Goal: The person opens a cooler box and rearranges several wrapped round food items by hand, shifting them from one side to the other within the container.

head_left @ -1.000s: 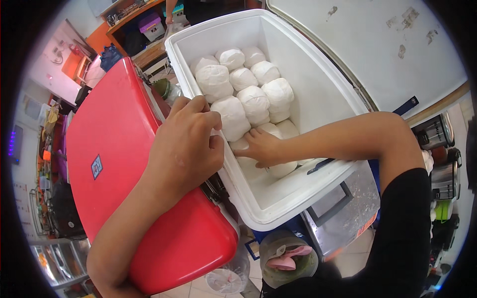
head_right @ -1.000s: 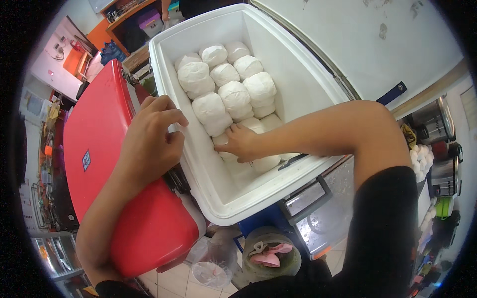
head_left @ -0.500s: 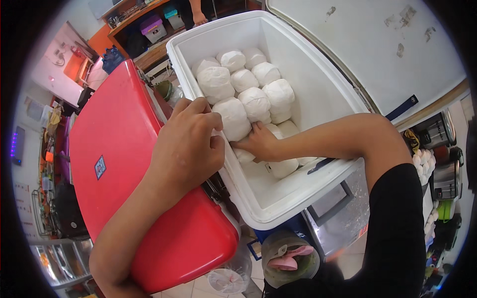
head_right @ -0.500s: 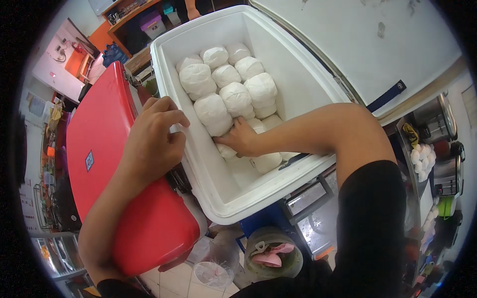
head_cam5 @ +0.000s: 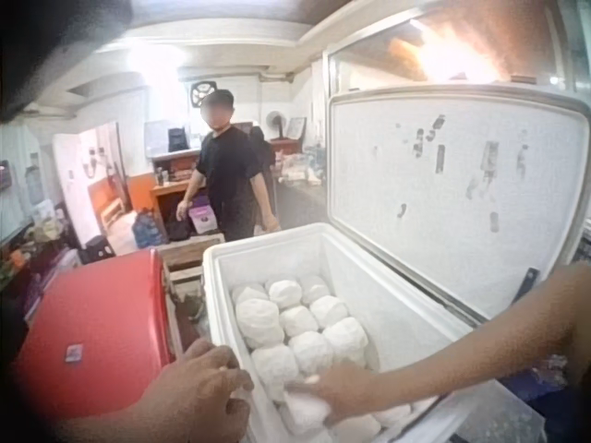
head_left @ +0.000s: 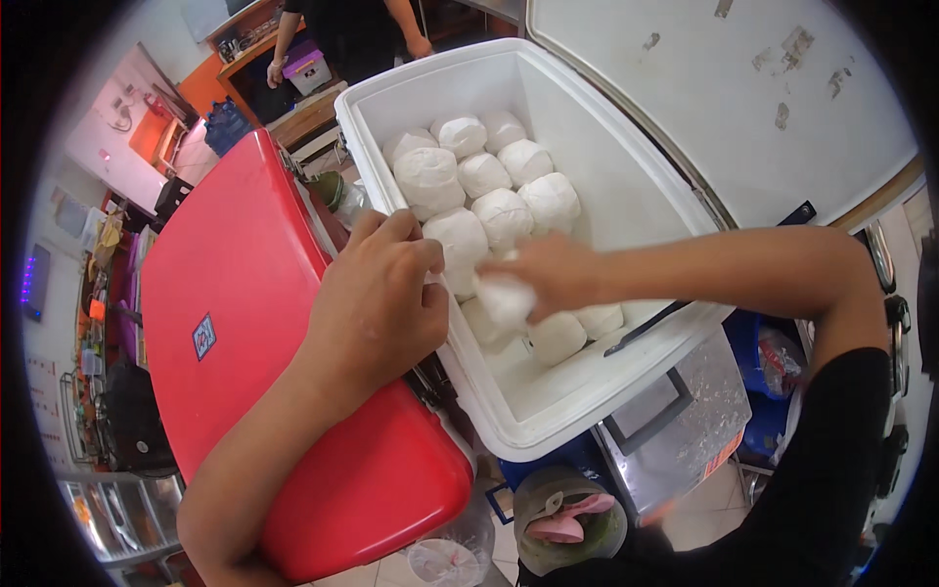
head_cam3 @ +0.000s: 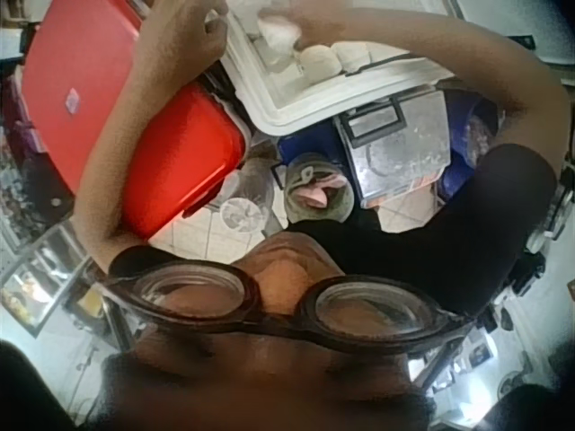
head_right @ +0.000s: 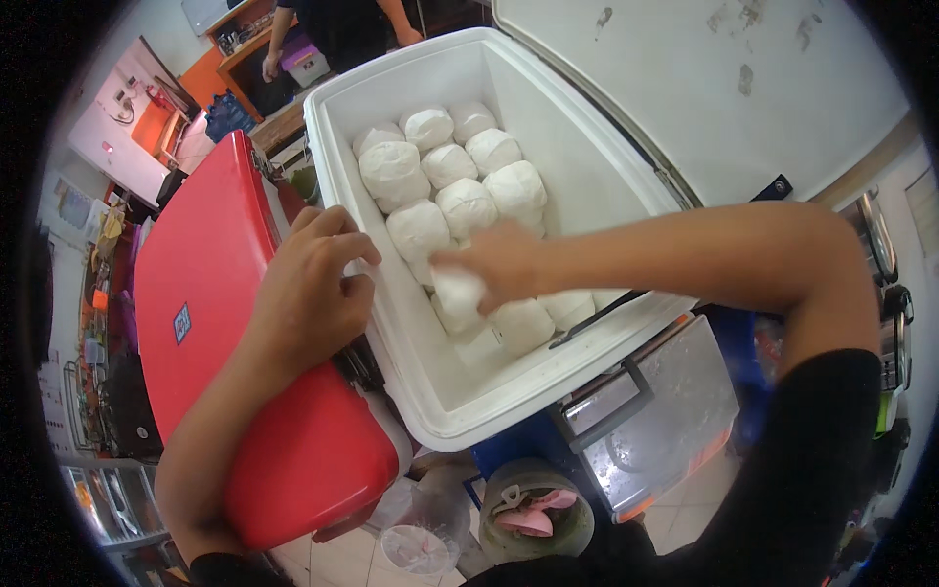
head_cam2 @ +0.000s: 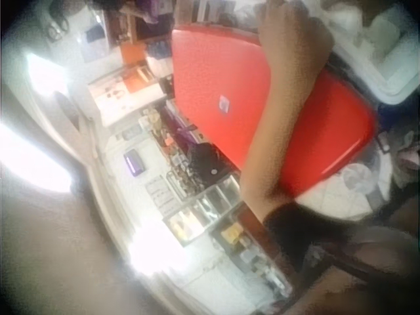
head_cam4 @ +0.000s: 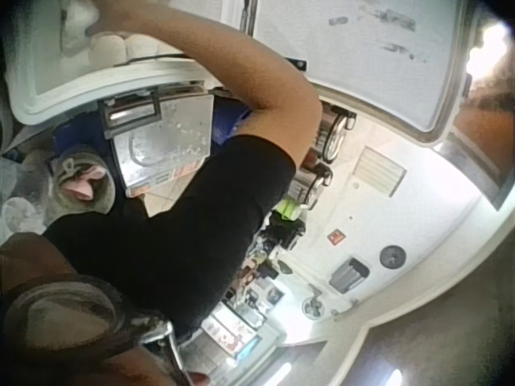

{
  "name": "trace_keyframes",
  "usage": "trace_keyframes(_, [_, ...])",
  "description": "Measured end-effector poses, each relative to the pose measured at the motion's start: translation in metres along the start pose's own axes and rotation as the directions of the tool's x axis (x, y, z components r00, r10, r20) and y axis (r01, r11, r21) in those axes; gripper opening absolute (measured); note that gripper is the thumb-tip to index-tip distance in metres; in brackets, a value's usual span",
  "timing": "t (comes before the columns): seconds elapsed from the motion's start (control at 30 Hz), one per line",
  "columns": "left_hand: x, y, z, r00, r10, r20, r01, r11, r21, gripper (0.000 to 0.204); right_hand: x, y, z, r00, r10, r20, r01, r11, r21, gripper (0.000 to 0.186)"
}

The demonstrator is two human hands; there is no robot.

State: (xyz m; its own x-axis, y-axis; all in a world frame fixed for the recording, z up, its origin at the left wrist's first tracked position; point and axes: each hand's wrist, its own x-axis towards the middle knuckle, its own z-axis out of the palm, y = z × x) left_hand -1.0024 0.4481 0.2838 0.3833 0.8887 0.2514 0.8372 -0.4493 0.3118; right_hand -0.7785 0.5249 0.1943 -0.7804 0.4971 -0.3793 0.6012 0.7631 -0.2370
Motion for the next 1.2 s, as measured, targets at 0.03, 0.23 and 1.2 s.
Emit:
trace_keyframes(0.03, [0.000,-0.001,-0.001,1.000,-0.002,0.016,0.002,1.000,0.006,0.021,0.001,0.003,-0.013,0.992,0.086,-0.089,-0.083,0.996,0.040,0.093])
trace_keyframes(0.23, [0.003,-0.002,0.002,1.000,0.017,-0.006,-0.017,1.000,-0.006,0.020,0.041,0.078,-0.100,0.847,0.366,-0.386,-0.403,0.915,-0.017,0.087])
trace_keyframes(1.2, [-0.003,-0.006,0.001,1.000,-0.025,0.012,0.025,1.000,0.004,0.020,0.069,0.012,-0.047,0.959,0.268,0.095,-0.236,0.936,-0.262,0.037])
